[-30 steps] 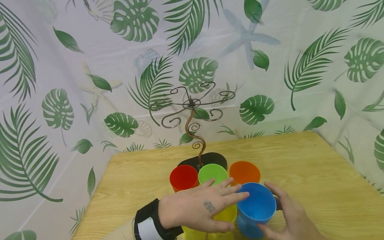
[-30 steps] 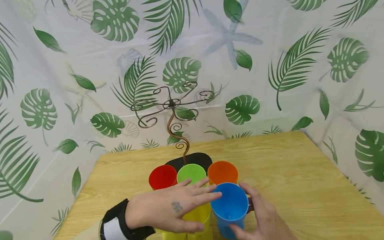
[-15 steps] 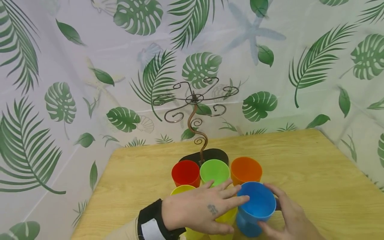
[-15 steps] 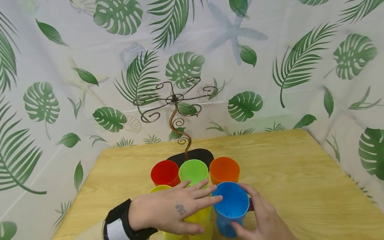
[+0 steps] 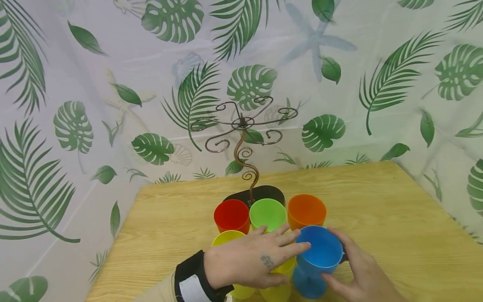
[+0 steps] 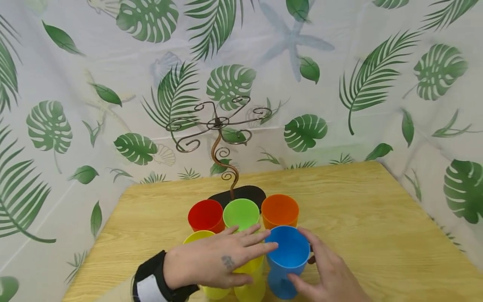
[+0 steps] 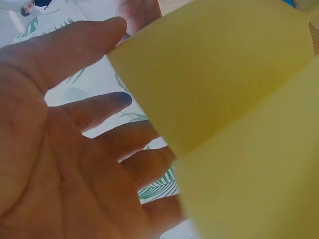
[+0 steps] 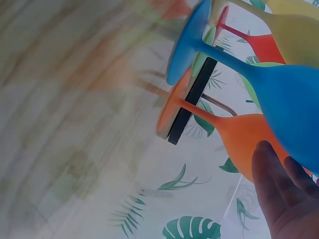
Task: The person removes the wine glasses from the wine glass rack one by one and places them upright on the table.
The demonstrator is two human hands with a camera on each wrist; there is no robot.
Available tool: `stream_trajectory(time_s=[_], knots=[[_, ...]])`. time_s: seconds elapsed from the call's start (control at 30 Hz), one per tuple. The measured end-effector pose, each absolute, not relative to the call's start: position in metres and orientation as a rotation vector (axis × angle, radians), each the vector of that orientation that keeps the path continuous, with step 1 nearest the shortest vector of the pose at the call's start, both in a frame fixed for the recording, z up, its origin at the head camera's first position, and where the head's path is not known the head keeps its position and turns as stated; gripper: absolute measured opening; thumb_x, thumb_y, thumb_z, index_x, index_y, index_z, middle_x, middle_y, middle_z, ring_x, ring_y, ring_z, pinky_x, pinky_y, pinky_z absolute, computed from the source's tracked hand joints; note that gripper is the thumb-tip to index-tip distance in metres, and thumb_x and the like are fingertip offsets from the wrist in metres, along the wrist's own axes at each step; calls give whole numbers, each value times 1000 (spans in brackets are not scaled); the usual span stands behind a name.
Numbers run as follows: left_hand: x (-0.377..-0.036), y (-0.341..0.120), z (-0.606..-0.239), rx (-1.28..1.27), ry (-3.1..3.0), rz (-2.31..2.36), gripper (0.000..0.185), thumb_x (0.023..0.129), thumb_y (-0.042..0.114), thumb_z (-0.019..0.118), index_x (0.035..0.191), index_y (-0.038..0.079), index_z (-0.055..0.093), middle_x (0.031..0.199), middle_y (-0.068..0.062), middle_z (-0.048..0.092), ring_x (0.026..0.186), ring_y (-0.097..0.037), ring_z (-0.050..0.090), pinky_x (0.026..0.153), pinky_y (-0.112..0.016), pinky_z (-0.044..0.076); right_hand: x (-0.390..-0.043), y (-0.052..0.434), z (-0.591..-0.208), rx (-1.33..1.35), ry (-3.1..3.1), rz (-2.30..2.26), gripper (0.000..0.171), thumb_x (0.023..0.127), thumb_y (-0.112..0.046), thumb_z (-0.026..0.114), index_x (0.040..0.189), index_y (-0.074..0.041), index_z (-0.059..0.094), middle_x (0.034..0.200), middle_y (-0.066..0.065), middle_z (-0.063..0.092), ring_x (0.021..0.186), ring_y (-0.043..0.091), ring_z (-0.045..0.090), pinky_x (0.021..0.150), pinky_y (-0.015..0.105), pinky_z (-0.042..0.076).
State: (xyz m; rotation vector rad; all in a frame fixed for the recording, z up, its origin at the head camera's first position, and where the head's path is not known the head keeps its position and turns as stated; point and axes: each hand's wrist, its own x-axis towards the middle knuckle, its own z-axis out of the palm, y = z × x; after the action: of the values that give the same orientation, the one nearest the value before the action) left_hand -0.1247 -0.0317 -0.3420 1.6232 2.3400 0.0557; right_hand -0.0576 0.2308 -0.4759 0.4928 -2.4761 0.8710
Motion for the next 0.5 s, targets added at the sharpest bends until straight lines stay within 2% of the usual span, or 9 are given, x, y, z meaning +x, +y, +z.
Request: stream_trajectory(time_s=[0.3, 0.5], knots=[[-123, -30, -341, 1653, 2370, -2, 79, 94, 37, 73, 161, 26, 32, 167, -4, 29, 154, -32, 29, 115, -57, 40, -57, 233, -482, 498, -2481, 821, 101, 71, -26, 92, 154, -6, 37, 121, 14, 69, 78, 1, 59, 60, 21, 53], [-124, -31, -342, 1635, 2357, 49, 75, 97, 39, 69, 161, 26, 32, 168, -3, 27, 155, -32, 27, 117, -57, 37, -56, 240, -479, 520, -2459, 836, 106, 71, -21, 92, 157, -8, 32, 127, 12, 67, 89, 10, 65, 65, 22, 56]])
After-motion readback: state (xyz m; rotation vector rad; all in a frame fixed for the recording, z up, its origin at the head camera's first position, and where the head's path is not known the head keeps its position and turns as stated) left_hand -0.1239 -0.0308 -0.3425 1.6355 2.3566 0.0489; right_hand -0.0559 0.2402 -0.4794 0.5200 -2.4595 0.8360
